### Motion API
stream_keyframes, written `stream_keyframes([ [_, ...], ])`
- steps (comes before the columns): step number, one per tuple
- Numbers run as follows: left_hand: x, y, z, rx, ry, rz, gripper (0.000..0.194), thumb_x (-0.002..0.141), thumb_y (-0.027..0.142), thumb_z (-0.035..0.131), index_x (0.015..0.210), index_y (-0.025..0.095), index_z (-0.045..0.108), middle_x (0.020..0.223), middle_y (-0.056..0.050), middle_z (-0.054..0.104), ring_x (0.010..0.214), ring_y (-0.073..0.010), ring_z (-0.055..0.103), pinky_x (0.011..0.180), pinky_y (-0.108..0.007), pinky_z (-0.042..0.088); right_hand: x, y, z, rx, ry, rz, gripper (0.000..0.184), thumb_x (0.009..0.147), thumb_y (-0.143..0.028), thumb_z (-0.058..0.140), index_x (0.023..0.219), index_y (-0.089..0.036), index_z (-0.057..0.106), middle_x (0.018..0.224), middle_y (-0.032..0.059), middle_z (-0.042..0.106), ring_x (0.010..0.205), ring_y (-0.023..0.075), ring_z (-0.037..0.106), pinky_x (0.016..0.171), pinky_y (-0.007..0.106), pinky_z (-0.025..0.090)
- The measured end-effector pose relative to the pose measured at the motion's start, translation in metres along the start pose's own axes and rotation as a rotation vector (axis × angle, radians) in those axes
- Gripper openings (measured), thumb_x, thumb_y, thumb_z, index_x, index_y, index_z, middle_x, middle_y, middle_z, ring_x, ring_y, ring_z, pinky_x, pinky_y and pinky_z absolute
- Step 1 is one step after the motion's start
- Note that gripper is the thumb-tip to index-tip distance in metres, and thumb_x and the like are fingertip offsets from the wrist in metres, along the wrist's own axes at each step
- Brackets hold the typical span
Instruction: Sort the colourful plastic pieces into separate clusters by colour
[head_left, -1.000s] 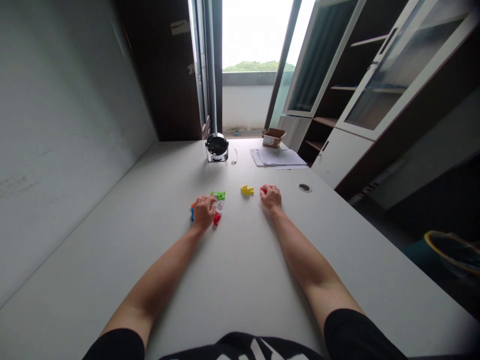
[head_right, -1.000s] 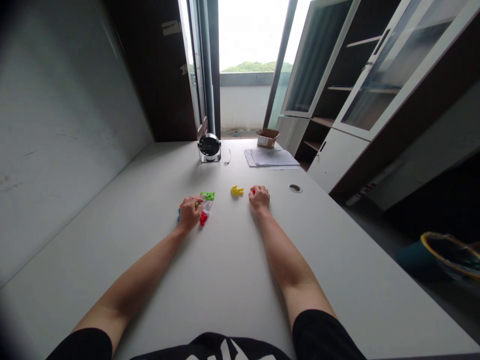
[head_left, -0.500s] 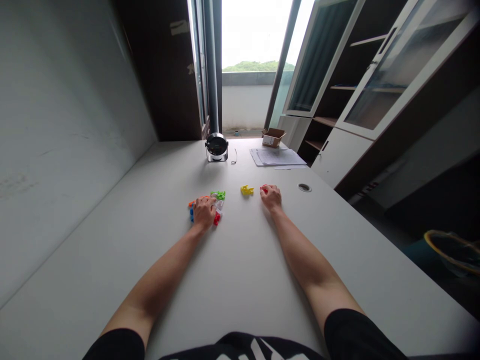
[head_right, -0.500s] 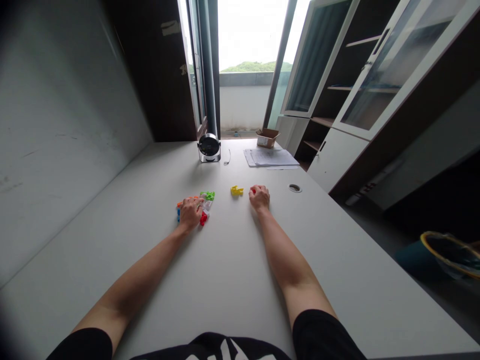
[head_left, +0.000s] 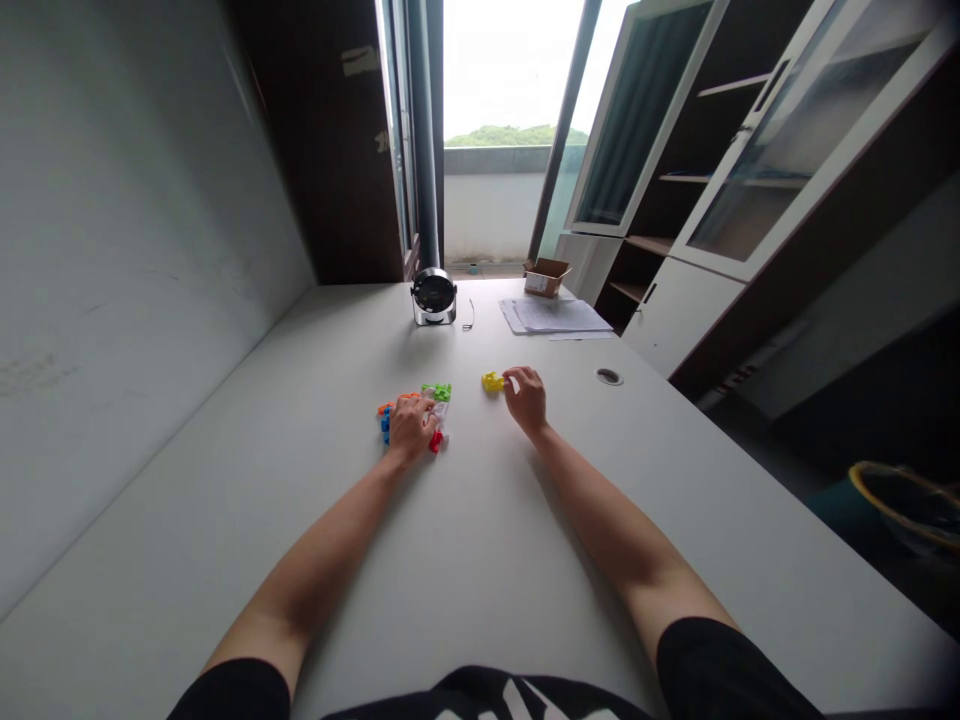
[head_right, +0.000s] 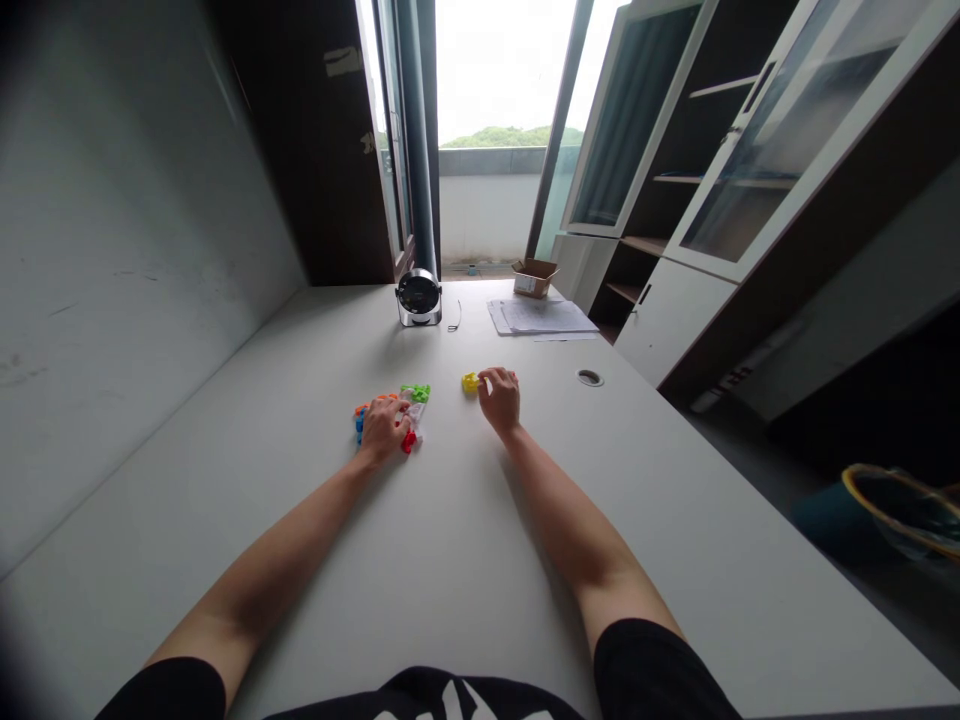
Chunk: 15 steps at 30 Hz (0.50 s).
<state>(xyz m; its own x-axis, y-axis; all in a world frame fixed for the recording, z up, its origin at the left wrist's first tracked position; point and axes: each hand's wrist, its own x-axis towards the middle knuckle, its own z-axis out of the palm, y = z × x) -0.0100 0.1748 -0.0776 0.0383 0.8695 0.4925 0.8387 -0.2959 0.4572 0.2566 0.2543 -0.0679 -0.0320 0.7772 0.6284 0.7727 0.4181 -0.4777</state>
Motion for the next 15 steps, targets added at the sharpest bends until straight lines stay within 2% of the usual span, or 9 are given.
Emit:
stream_keyframes([
  [5,0.001,0.009,-0.007,-0.081,0.002,0.002,0.02,0.088,0.021,0.059,0.106,0.022,0.067,0.105,-0.009,0.068,0.106,-0.0276,0.055,0.099,-0.042,0.04,-0.017,-0.046,0.011,0.232,-0.175,-0.26,0.02,0.098,-0.024,0.046,0.1,-0.024,0.066,0.095,0.0045,0.067,0.086,0.0192,0.061,0.083,0.032,0.047],
  [8,0.001,0.014,-0.01,-0.094,-0.007,0.011,0.019,0.09,0.024,0.058,0.107,0.024,0.066,0.103,-0.007,0.069,0.103,-0.026,0.059,0.098,-0.041,0.041,-0.025,-0.064,0.015,0.284,-0.286,-0.375,0.017,0.097,-0.026,0.052,0.106,-0.025,0.066,0.097,0.0041,0.068,0.084,0.0188,0.063,0.08,0.032,0.049],
  [12,0.002,0.014,-0.01,-0.089,-0.012,0.022,0.015,0.093,0.028,0.056,0.102,0.025,0.067,0.102,-0.005,0.071,0.103,-0.0243,0.061,0.098,-0.039,0.041,-0.028,-0.069,0.014,0.29,-0.316,-0.429,0.018,0.094,-0.026,0.059,0.11,-0.025,0.065,0.101,0.005,0.068,0.093,0.0204,0.063,0.084,0.034,0.05],
  [15,0.002,0.013,-0.009,-0.081,-0.012,0.048,0.017,0.095,0.029,0.054,0.102,0.023,0.068,0.103,-0.005,0.072,0.104,-0.0239,0.061,0.098,-0.038,0.041,-0.028,-0.067,0.014,0.301,-0.347,-0.455,0.023,0.092,-0.023,0.06,0.114,-0.025,0.064,0.099,0.0045,0.068,0.09,0.0191,0.064,0.082,0.032,0.051],
])
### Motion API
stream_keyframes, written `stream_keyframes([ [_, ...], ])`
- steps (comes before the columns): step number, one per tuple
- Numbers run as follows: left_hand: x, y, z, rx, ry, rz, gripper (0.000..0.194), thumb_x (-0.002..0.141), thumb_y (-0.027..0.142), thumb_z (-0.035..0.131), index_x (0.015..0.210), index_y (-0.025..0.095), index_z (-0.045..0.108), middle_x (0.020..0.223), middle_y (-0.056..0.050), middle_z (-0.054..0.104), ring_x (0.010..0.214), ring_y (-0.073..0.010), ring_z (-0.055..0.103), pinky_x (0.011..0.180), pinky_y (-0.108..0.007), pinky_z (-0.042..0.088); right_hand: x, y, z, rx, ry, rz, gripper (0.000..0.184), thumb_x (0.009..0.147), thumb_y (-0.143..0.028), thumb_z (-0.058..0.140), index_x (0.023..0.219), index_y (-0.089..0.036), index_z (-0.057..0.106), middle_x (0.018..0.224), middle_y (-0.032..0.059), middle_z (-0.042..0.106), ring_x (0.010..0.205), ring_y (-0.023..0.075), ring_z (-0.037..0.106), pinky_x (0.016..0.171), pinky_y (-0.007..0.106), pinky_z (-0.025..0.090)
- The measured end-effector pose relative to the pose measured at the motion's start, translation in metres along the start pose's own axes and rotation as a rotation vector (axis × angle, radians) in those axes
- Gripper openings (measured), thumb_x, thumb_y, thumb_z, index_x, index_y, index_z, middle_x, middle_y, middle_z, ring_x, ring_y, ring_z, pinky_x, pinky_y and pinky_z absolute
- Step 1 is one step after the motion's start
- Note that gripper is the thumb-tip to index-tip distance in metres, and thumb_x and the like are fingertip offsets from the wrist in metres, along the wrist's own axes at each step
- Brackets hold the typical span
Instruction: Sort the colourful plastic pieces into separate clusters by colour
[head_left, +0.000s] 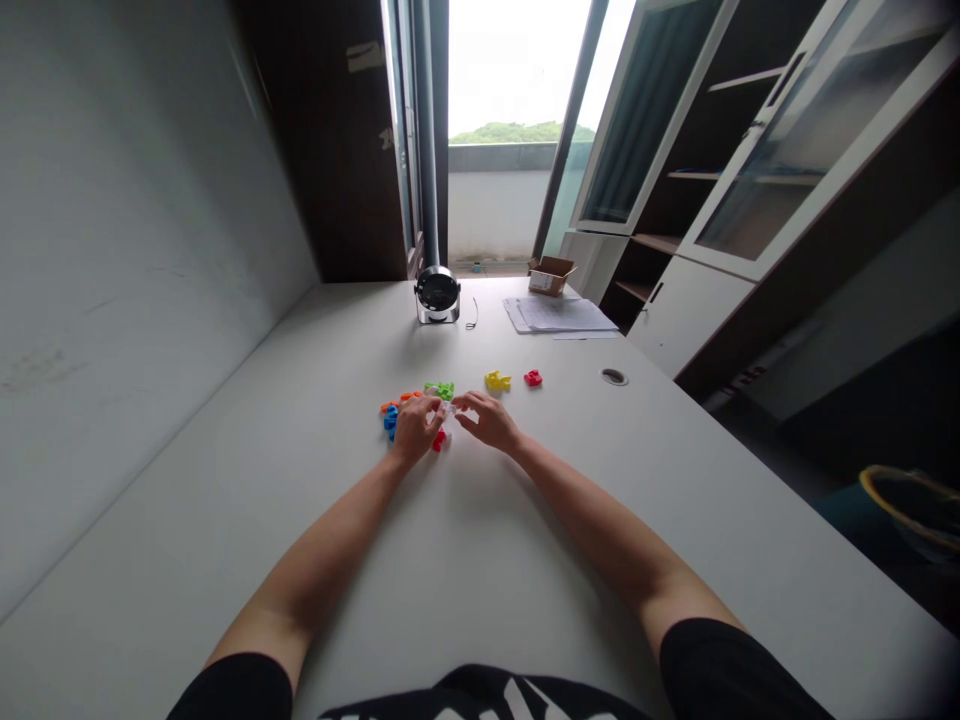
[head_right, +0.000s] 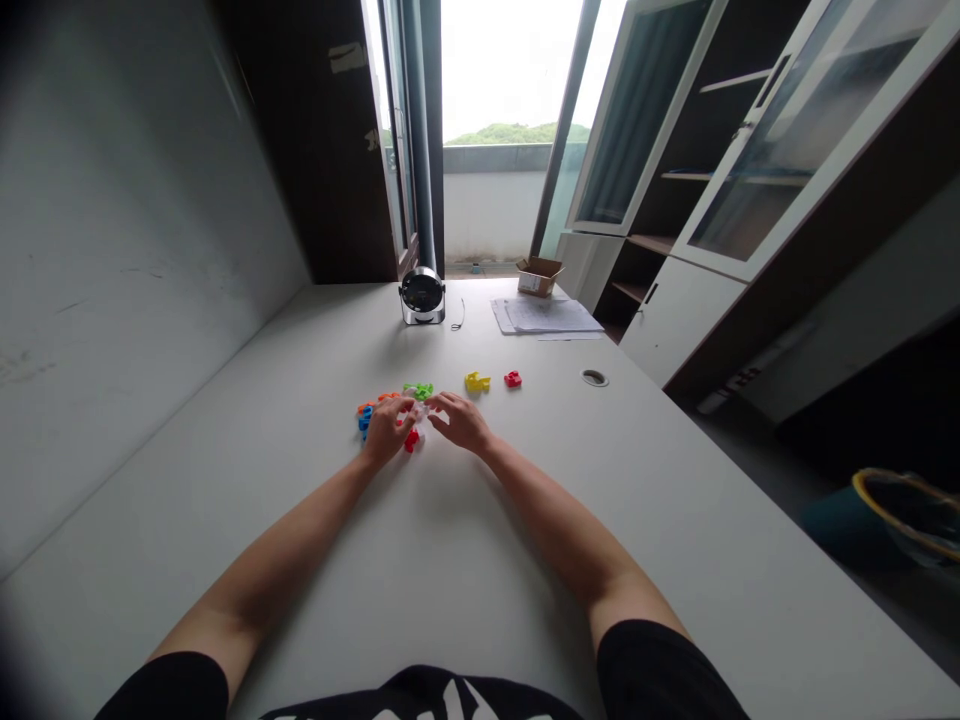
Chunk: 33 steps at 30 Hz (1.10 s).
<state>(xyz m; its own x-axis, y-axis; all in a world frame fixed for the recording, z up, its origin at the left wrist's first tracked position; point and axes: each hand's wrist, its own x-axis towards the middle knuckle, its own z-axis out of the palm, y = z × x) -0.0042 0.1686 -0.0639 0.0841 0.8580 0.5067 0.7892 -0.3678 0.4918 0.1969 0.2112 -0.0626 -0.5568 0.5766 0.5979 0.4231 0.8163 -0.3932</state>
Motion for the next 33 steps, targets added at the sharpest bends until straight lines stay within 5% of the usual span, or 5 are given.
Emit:
stream_keyframes([
  [8,0.0001,-0.0024,0.0017,-0.054,-0.011,0.004,0.021,0.095,0.028,0.051,0.106,0.022,0.069,0.104,-0.006,0.072,0.101,-0.0228,0.065,0.097,-0.038,0.046,0.0001,0.0002,0.005,0.01,-0.015,-0.047,0.019,0.096,-0.021,0.054,0.112,-0.022,0.065,0.101,0.007,0.071,0.092,0.019,0.066,0.083,0.031,0.051],
  [15,-0.001,-0.0002,0.0039,-0.166,-0.032,0.027,0.034,0.087,0.017,0.058,0.119,0.024,0.063,0.101,-0.003,0.071,0.087,-0.0191,0.066,0.092,-0.036,0.052,-0.0017,0.0067,0.0056,0.129,0.059,0.143,0.017,0.097,-0.029,0.057,0.108,-0.022,0.067,0.096,0.0052,0.073,0.082,0.0177,0.067,0.076,0.029,0.051],
  [25,-0.0013,-0.004,0.0051,-0.124,-0.08,0.048,0.037,0.083,0.016,0.064,0.119,0.024,0.064,0.113,-0.005,0.068,0.09,-0.0204,0.066,0.088,-0.035,0.053,0.0007,0.005,0.0095,0.487,-0.012,0.347,0.024,0.094,-0.043,0.059,0.097,-0.02,0.066,0.075,0.0015,0.071,0.068,0.0151,0.066,0.067,0.026,0.049],
  [33,-0.0012,-0.0012,0.0041,-0.142,-0.073,0.057,0.025,0.088,0.022,0.062,0.113,0.022,0.065,0.102,-0.004,0.069,0.085,-0.0188,0.066,0.083,-0.033,0.053,0.0021,0.0044,0.0079,0.466,-0.07,0.404,0.034,0.092,-0.05,0.058,0.084,-0.019,0.067,0.072,0.0019,0.072,0.062,0.0136,0.061,0.06,0.023,0.044],
])
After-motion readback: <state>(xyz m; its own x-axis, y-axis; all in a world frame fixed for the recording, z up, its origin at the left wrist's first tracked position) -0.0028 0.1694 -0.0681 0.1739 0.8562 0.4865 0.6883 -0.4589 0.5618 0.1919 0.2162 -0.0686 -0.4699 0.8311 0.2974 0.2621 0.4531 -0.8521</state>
